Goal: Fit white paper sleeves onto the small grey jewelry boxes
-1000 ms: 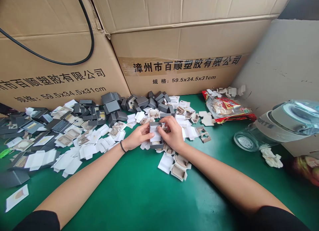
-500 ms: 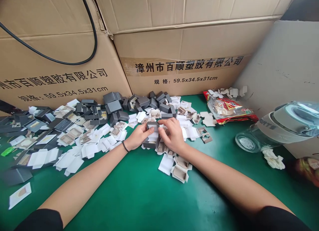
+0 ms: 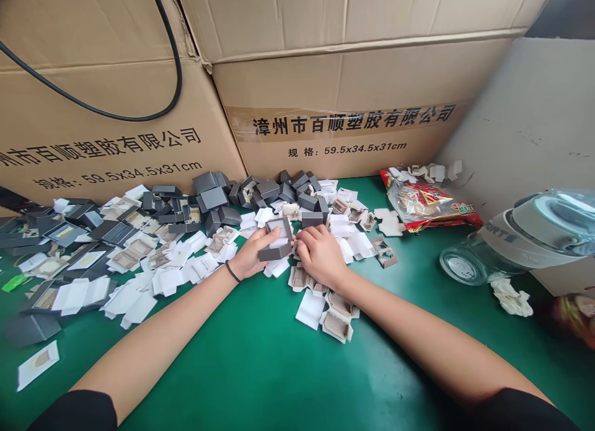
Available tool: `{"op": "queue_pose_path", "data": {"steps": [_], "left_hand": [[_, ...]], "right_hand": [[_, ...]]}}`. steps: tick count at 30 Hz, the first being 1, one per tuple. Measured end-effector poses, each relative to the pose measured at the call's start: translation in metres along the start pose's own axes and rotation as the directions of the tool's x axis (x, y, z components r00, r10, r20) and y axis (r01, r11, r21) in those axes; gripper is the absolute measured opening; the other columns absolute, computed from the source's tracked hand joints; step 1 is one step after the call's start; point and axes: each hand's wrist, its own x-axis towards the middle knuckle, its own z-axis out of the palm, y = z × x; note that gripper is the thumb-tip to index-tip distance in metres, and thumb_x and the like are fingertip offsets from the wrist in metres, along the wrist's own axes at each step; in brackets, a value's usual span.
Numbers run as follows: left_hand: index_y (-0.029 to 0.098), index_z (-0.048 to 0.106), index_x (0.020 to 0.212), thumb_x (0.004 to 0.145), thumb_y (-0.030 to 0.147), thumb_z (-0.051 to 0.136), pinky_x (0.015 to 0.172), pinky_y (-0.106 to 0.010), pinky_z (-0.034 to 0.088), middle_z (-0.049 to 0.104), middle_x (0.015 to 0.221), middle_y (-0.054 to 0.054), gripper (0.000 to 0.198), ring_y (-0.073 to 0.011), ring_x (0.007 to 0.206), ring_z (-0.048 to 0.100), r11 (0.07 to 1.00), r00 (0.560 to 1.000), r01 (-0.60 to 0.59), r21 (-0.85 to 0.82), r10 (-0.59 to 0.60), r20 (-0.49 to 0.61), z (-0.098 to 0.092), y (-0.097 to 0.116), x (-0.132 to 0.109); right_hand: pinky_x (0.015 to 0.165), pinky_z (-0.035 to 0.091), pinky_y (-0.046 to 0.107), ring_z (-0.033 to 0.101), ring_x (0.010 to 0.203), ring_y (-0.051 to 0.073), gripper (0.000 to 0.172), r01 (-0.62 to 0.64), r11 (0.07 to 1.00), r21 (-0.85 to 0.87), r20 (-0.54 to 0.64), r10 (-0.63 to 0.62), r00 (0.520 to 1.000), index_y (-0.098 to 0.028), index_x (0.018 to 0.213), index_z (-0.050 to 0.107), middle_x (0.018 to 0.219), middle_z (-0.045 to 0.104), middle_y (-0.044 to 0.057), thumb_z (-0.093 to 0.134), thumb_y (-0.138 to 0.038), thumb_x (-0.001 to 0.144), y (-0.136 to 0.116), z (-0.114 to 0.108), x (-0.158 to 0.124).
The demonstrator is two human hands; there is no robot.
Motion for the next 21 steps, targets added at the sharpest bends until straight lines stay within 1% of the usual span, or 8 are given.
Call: {"op": "queue_pose_path", "data": {"steps": [2, 4, 8, 10, 12, 15, 18, 21], "left_hand": [[0.013, 0.057, 0.103, 0.078, 0.032, 0.064, 0.077, -0.031, 0.051, 0.067, 0.091, -0.007, 0.032, -0.0179, 0.082, 0.065, 1.0, 1.0, -0.006, -0.028, 0.006, -0.014, -0.001, 0.0, 0.001], [0.013, 0.058, 0.103, 0.079, 0.032, 0.063, 0.081, -0.032, 0.051, 0.067, 0.093, -0.008, 0.031, -0.0184, 0.086, 0.065, 0.999, 1.0, 0.0, -0.054, 0.0, -0.011, -0.002, 0.0, 0.002], [0.013, 0.061, 0.1, 0.082, 0.031, 0.06, 0.086, -0.033, 0.049, 0.068, 0.095, -0.009, 0.025, -0.0195, 0.093, 0.064, 0.995, 1.0, -0.006, -0.098, 0.006, -0.001, -0.001, 0.001, 0.001], [0.012, 0.062, 0.098, 0.083, 0.03, 0.058, 0.09, -0.035, 0.048, 0.068, 0.096, -0.01, 0.024, -0.0207, 0.096, 0.063, 0.992, 1.0, -0.01, -0.126, 0.013, 0.022, -0.001, 0.002, 0.0], [0.012, 0.063, 0.099, 0.084, 0.029, 0.057, 0.092, -0.038, 0.047, 0.068, 0.098, -0.01, 0.024, -0.022, 0.099, 0.063, 0.989, 0.999, -0.013, -0.149, 0.018, 0.037, -0.001, 0.002, 0.001], [0.012, 0.064, 0.101, 0.084, 0.03, 0.057, 0.095, -0.038, 0.045, 0.067, 0.104, -0.011, 0.026, -0.0228, 0.103, 0.061, 0.989, 0.999, -0.013, -0.149, 0.02, 0.045, -0.003, 0.0, 0.002], [0.013, 0.064, 0.108, 0.085, 0.033, 0.056, 0.093, -0.035, 0.046, 0.066, 0.109, -0.011, 0.031, -0.0223, 0.104, 0.06, 0.996, 0.996, 0.015, -0.089, -0.007, 0.085, -0.006, -0.001, 0.002], [0.016, 0.063, 0.113, 0.085, 0.033, 0.056, 0.088, -0.031, 0.047, 0.067, 0.108, -0.008, 0.034, -0.0219, 0.103, 0.06, 0.999, 0.989, 0.052, -0.016, -0.05, 0.14, -0.006, 0.0, 0.001]], "right_hand": [[0.075, 0.047, 0.038, 0.051, 0.086, 0.023, 0.014, 0.021, 1.0, 0.009, 0.005, -0.021, 1.0, -0.02, 0.09, 0.061, 0.094, 0.064, 0.007, 0.049, -0.018, 0.083, -0.004, -0.001, -0.001], [0.074, 0.049, 0.038, 0.051, 0.087, 0.024, 0.014, 0.035, 0.999, 0.03, 0.013, -0.035, 0.999, -0.02, 0.091, 0.061, 0.097, 0.064, 0.007, 0.055, -0.019, 0.078, -0.006, -0.001, -0.001], [0.074, 0.05, 0.037, 0.055, 0.086, 0.022, 0.014, 0.002, 0.987, 0.163, -0.012, 0.0, 1.0, -0.02, 0.089, 0.061, 0.094, 0.065, 0.006, 0.054, -0.016, 0.078, -0.003, 0.001, 0.0], [0.071, 0.051, 0.034, 0.058, 0.083, 0.019, 0.016, -0.055, 0.961, 0.271, -0.036, 0.067, 0.997, -0.02, 0.086, 0.062, 0.09, 0.065, 0.005, 0.05, -0.013, 0.078, 0.001, 0.002, 0.002], [0.063, 0.05, 0.029, 0.06, 0.077, 0.017, 0.016, -0.145, 0.917, 0.373, -0.047, 0.175, 0.983, -0.02, 0.085, 0.062, 0.088, 0.065, 0.004, 0.049, -0.013, 0.078, 0.004, 0.002, 0.004], [0.055, 0.049, 0.026, 0.06, 0.072, 0.016, 0.015, -0.265, 0.82, 0.508, -0.08, 0.351, 0.933, -0.019, 0.09, 0.061, 0.089, 0.065, 0.004, 0.053, -0.019, 0.078, 0.008, 0.002, 0.007], [0.054, 0.049, 0.025, 0.06, 0.073, 0.015, 0.018, -0.292, 0.727, 0.621, -0.125, 0.46, 0.879, -0.02, 0.096, 0.059, 0.089, 0.063, 0.004, 0.055, -0.024, 0.079, 0.011, 0.002, 0.008], [0.057, 0.049, 0.025, 0.059, 0.079, 0.016, 0.021, -0.267, 0.7, 0.662, -0.163, 0.483, 0.86, -0.02, 0.099, 0.057, 0.092, 0.06, 0.005, 0.056, -0.026, 0.079, 0.01, 0.001, 0.009]]}}
